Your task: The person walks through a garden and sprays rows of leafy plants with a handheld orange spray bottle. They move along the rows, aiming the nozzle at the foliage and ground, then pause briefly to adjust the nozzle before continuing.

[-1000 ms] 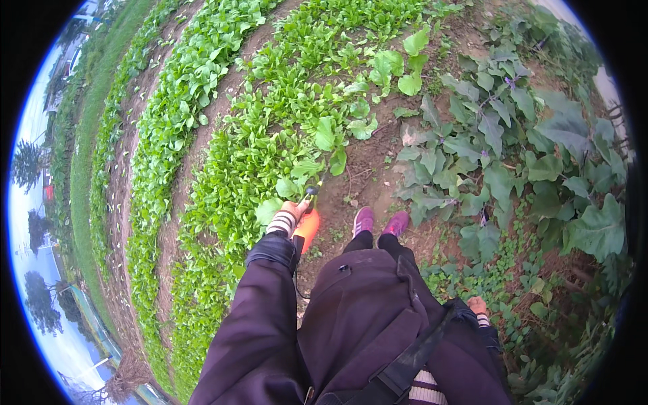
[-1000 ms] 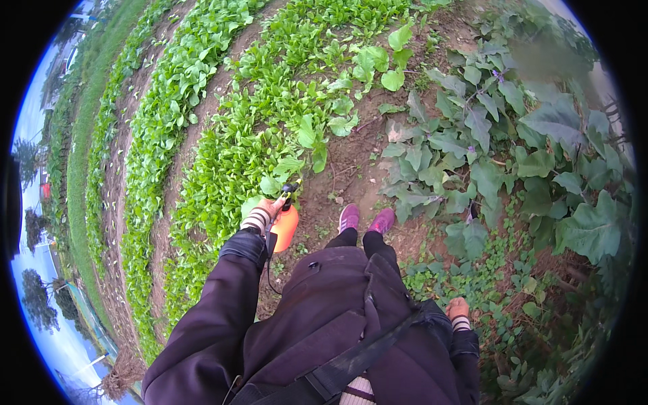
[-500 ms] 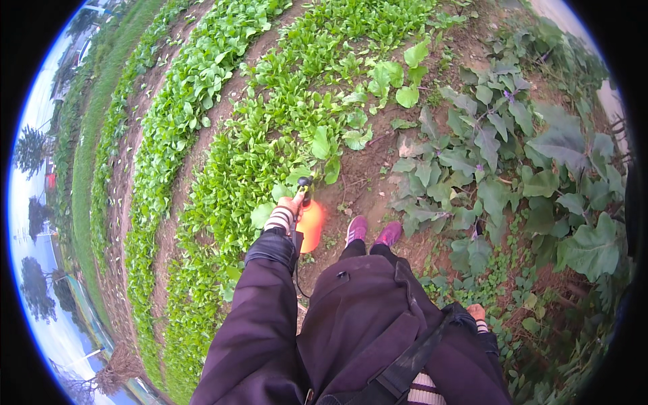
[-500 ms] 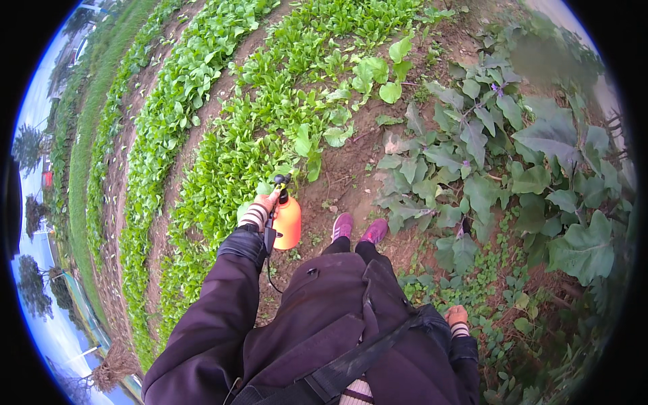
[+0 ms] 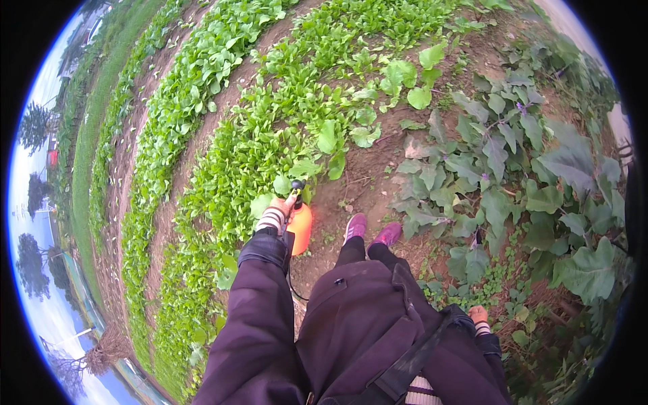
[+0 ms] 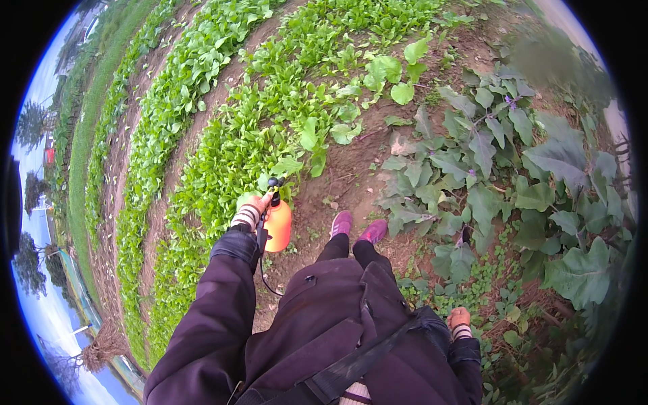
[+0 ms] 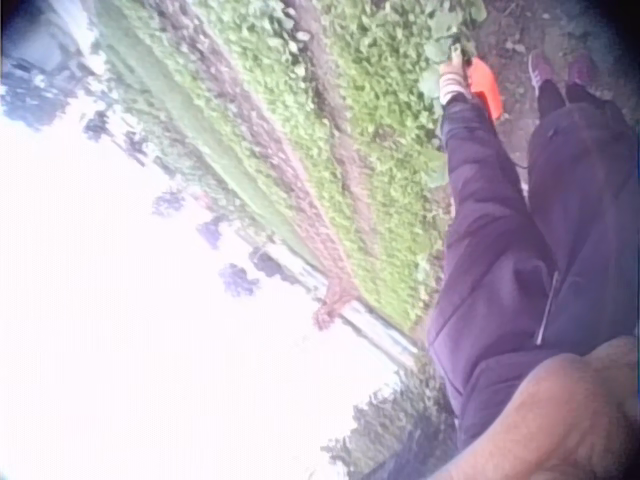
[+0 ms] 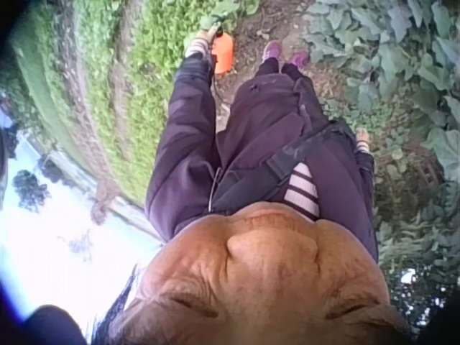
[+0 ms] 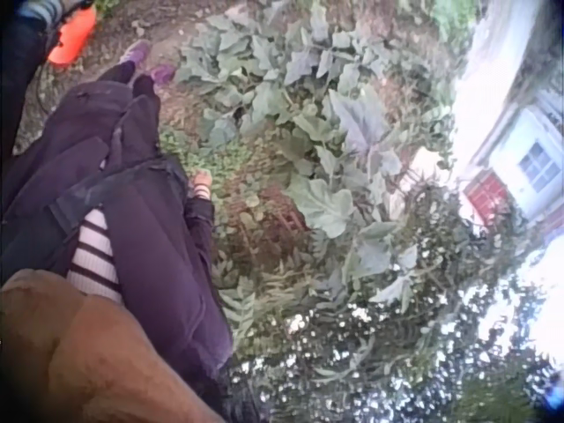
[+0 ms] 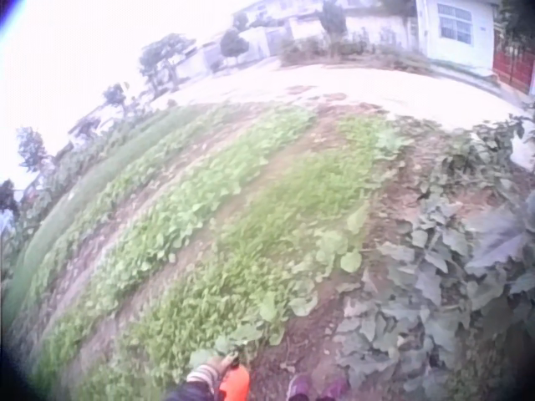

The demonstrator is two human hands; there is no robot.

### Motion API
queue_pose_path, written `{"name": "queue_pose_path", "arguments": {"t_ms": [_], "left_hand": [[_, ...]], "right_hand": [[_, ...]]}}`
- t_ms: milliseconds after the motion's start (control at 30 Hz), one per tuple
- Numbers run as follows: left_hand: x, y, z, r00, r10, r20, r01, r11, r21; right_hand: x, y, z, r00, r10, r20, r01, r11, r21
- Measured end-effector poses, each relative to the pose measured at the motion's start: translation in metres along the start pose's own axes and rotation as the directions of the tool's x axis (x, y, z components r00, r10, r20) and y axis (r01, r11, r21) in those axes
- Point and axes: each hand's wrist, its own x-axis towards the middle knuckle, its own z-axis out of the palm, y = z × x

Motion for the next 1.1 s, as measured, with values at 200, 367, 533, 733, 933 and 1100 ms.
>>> {"name": "queue_pose_path", "arguments": {"t_ms": [200, 367, 533, 733, 933, 1100], "left_hand": [[0.020, -0.047, -0.018, 0.999, -0.018, 0.028, 0.022, 0.987, -0.158], [0.023, -0.065, -0.029, 0.999, 0.003, 0.034, 0.000, 0.996, -0.092], [0.031, -0.075, -0.037, 0.999, 0.018, 0.036, -0.020, 0.997, 0.070], [0.051, -0.062, -0.060, 0.998, 0.024, 0.051, -0.031, 0.992, 0.126], [0.055, -0.027, -0.079, 0.984, 0.112, 0.138, -0.139, 0.967, 0.213], [0.059, 0.018, -0.077, 0.929, 0.289, 0.229, -0.343, 0.905, 0.250]], "right_hand": [[0.002, -0.010, 0.011, 0.999, 0.046, -0.009, -0.045, 0.995, 0.087], [-0.010, -0.006, 0.027, 0.995, -0.100, -0.016, 0.100, 0.994, 0.030], [-0.016, 0.003, 0.037, 0.977, -0.211, -0.039, 0.212, 0.977, 0.015], [-0.023, 0.016, 0.040, 0.980, -0.175, -0.095, 0.179, 0.984, 0.027], [-0.019, 0.023, 0.035, 0.973, -0.190, -0.135, 0.183, 0.981, -0.059], [0.001, 0.015, 0.027, 0.954, -0.267, -0.133, 0.249, 0.958, -0.143]]}}
